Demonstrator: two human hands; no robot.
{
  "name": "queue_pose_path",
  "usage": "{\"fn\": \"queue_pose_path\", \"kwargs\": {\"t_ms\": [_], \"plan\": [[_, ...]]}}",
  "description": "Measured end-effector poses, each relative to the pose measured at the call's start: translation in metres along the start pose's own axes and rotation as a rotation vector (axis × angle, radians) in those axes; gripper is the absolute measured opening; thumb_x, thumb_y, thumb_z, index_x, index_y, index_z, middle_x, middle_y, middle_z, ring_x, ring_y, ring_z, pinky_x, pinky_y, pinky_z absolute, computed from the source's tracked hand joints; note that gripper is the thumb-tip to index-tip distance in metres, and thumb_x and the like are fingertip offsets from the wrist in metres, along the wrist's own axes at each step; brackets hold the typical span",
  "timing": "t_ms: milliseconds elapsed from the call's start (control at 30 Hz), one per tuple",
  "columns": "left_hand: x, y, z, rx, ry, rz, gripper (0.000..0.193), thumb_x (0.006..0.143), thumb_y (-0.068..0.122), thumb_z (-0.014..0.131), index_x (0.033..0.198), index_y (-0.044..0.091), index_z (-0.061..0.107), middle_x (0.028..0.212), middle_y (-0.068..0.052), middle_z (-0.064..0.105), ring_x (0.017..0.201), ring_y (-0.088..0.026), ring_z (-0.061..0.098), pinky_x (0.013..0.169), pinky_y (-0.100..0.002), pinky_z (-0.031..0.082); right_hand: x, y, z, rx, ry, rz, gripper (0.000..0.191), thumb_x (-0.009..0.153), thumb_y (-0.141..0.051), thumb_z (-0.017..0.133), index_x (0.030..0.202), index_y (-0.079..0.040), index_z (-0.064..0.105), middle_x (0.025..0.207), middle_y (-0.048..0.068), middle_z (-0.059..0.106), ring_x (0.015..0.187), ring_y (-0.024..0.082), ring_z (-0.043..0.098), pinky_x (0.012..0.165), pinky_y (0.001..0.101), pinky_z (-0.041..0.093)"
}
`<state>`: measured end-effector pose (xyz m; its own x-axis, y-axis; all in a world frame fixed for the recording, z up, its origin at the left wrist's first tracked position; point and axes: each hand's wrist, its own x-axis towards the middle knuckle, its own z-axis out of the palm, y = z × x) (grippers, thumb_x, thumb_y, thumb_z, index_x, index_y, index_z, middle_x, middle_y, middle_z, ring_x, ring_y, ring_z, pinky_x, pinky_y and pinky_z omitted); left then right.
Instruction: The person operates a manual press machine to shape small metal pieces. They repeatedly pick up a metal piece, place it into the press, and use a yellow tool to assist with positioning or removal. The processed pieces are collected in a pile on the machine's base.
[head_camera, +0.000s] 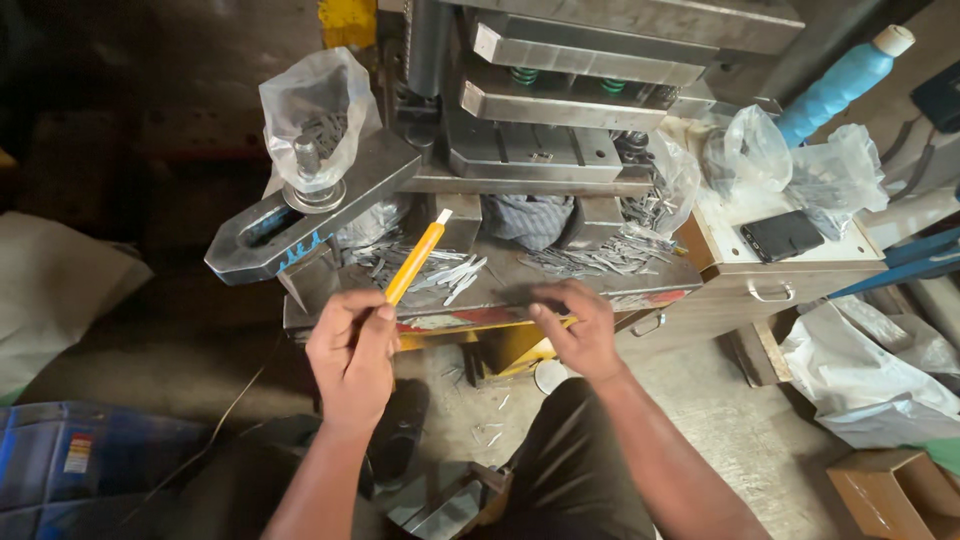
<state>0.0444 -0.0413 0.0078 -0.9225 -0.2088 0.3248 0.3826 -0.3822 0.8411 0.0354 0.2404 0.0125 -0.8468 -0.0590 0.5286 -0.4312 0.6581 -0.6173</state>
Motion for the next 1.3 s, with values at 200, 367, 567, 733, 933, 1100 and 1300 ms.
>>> {"fn": "queue_pose_path", "kwargs": {"t_ms": [200,367,567,733,933,1100,1300], "plan": [[0.011,-0.008,0.009,-0.099,-0.005,-0.026,0.006,0.101,0.001,0.060,0.107,0.000,0.060,0.077,0.000,0.057,0.065,-0.004,0.050,0.059,-0.022,0.045,0.050,-0.015,-0.042,-0.276,0.111,-0.272,0.065,0.087,-0.024,0.081,0.142,-0.001,0.055,0.125,0.017,0.068,0.117,0.036,0.066,0.105,0.0430,0.051],[0.019,-0.013,0.009,-0.050,-0.016,-0.063,0.005,0.100,0.002,0.063,0.105,0.001,0.063,0.073,0.004,0.053,0.063,-0.003,0.046,0.056,-0.021,0.038,0.118,-0.013,-0.046,-0.650,-0.098,-0.421,0.106,0.073,-0.043,0.090,0.152,0.004,0.039,0.148,0.032,0.052,0.140,0.049,0.046,0.117,0.0560,0.036],[0.025,-0.010,0.012,-0.081,-0.034,-0.040,0.005,0.101,0.003,0.063,0.104,0.000,0.064,0.075,0.006,0.051,0.066,-0.001,0.042,0.058,-0.021,0.036,0.166,-0.008,-0.027,-0.723,-0.171,0.053,0.098,0.080,-0.050,0.087,0.151,0.001,0.041,0.141,0.028,0.057,0.132,0.048,0.053,0.114,0.0534,0.042],[0.024,-0.001,0.009,0.012,-0.050,-0.040,0.005,0.099,0.004,0.065,0.102,0.000,0.065,0.070,0.008,0.050,0.063,0.000,0.040,0.055,-0.020,0.033,0.180,0.003,-0.023,-0.782,-0.206,-0.135,0.101,0.079,-0.048,0.088,0.153,0.001,0.040,0.139,0.033,0.056,0.125,0.055,0.052,0.106,0.0555,0.042],[0.024,0.005,0.009,-0.050,-0.054,-0.040,0.005,0.101,0.004,0.064,0.104,0.001,0.065,0.072,0.008,0.050,0.065,0.000,0.039,0.057,-0.020,0.032,0.179,0.009,-0.021,-0.783,-0.200,-0.178,0.099,0.085,-0.049,0.087,0.154,0.002,0.038,0.140,0.033,0.056,0.121,0.056,0.054,0.104,0.0568,0.042],[0.026,-0.001,0.008,-0.006,-0.036,0.021,0.005,0.100,0.003,0.063,0.104,0.001,0.065,0.073,0.008,0.051,0.066,0.000,0.041,0.058,-0.020,0.034,0.174,0.001,-0.019,-0.751,-0.159,-0.223,0.089,0.084,-0.045,0.086,0.148,0.001,0.046,0.135,0.029,0.061,0.123,0.049,0.058,0.106,0.0551,0.043],[0.034,-0.004,0.007,-0.128,-0.033,-0.009,0.004,0.101,0.001,0.062,0.104,0.001,0.063,0.078,0.006,0.052,0.069,-0.001,0.042,0.059,-0.020,0.033,0.155,0.001,-0.028,-0.669,-0.036,-0.351,0.073,0.089,-0.036,0.082,0.144,0.002,0.052,0.136,0.025,0.064,0.123,0.047,0.060,0.108,0.0550,0.045]]}}
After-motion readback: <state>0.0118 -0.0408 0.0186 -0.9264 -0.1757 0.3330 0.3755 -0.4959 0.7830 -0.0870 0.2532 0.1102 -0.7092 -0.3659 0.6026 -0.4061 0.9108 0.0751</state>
